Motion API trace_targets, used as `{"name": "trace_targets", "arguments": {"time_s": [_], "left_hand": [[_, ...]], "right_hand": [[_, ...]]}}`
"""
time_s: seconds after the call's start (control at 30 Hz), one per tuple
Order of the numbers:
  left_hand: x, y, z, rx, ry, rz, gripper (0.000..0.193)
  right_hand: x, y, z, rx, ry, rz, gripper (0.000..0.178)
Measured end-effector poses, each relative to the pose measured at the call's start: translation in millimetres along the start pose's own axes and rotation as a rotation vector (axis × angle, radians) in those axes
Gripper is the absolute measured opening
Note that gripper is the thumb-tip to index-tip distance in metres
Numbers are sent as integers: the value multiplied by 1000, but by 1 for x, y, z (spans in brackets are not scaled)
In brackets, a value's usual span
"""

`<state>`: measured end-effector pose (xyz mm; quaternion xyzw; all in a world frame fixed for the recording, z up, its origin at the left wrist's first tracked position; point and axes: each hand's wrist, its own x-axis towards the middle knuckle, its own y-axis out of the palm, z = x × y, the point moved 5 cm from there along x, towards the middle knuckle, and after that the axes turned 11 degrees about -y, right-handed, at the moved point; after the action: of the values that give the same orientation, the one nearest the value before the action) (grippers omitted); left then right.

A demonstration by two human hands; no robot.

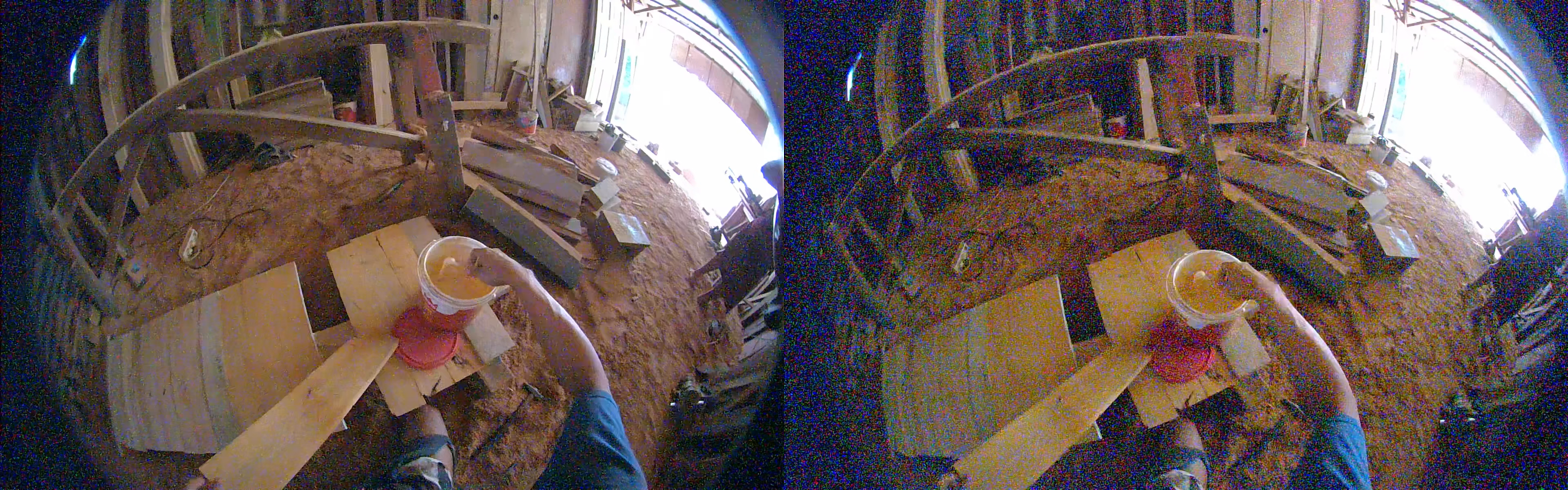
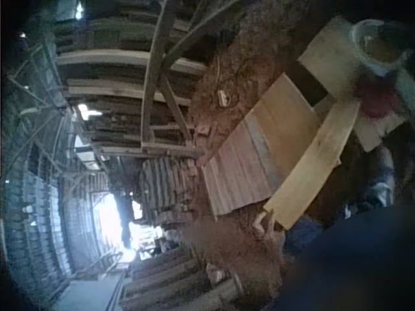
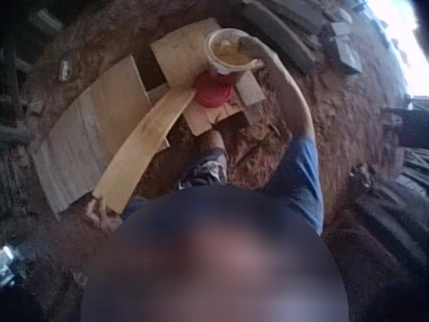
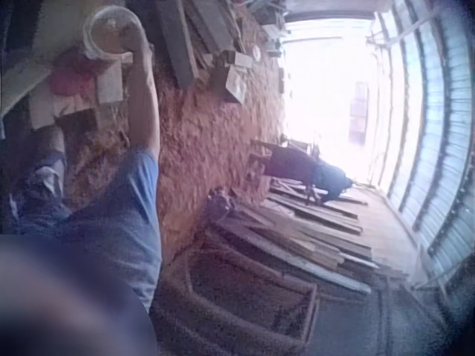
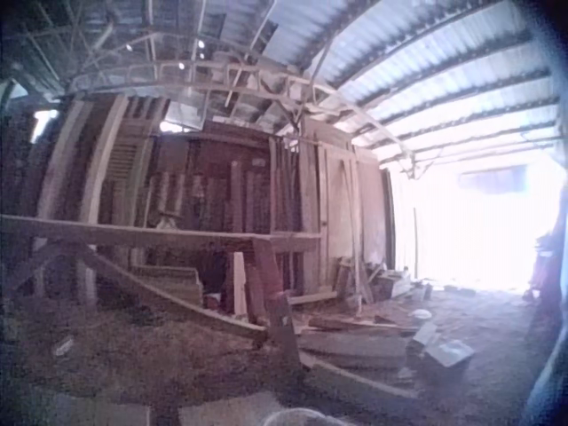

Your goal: The person sits on the floor and applies a liquid finish to a long wooden plank using a brush. They repeatedly dip the brush into a bucket and coat the plank, then place it on a workbench.

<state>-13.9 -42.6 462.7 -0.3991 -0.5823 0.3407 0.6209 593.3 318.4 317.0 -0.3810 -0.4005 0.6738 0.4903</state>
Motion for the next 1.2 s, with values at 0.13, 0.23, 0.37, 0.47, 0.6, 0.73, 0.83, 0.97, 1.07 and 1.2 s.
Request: {"name": "trace_targets", "arguments": {"time_s": [0.13, 0.23, 0.37, 0.47, 0.6, 0.73, 0.83, 0.97, 1.07, 1.2], "left_hand": [[36, -16, -25, -242, 170, -135, 32], [55, -21, -39, -395, 280, -155, 38], [70, -33, -56, -403, 362, -217, 47], [77, -45, -63, -414, 371, -256, 39], [73, -50, -65, -428, 378, -322, 44], [60, -32, -59, -411, 335, -336, 49], [55, -11, -53, -381, 276, -330, 52], [48, 4, -51, -345, 202, -304, 58], [40, 6, -53, -421, 144, -253, 39], [33, 9, -51, -505, 57, -196, 45]], "right_hand": [[-42, -26, 19, 314, -86, -332, 27], [-55, -17, 24, 292, -120, -549, 23], [-65, 1, 31, 77, -74, -786, 21], [-66, 11, 34, 230, -19, -873, 21], [-69, 15, 41, 305, -15, -988, 20], [-72, 24, 36, 261, 127, -1030, 22], [-74, 35, 32, 231, 207, -1009, 26], [-77, 44, 36, 359, 101, -1059, 30], [-80, 45, 40, 349, 99, -1096, 31], [-85, 47, 52, 321, 73, -1160, 29]]}}
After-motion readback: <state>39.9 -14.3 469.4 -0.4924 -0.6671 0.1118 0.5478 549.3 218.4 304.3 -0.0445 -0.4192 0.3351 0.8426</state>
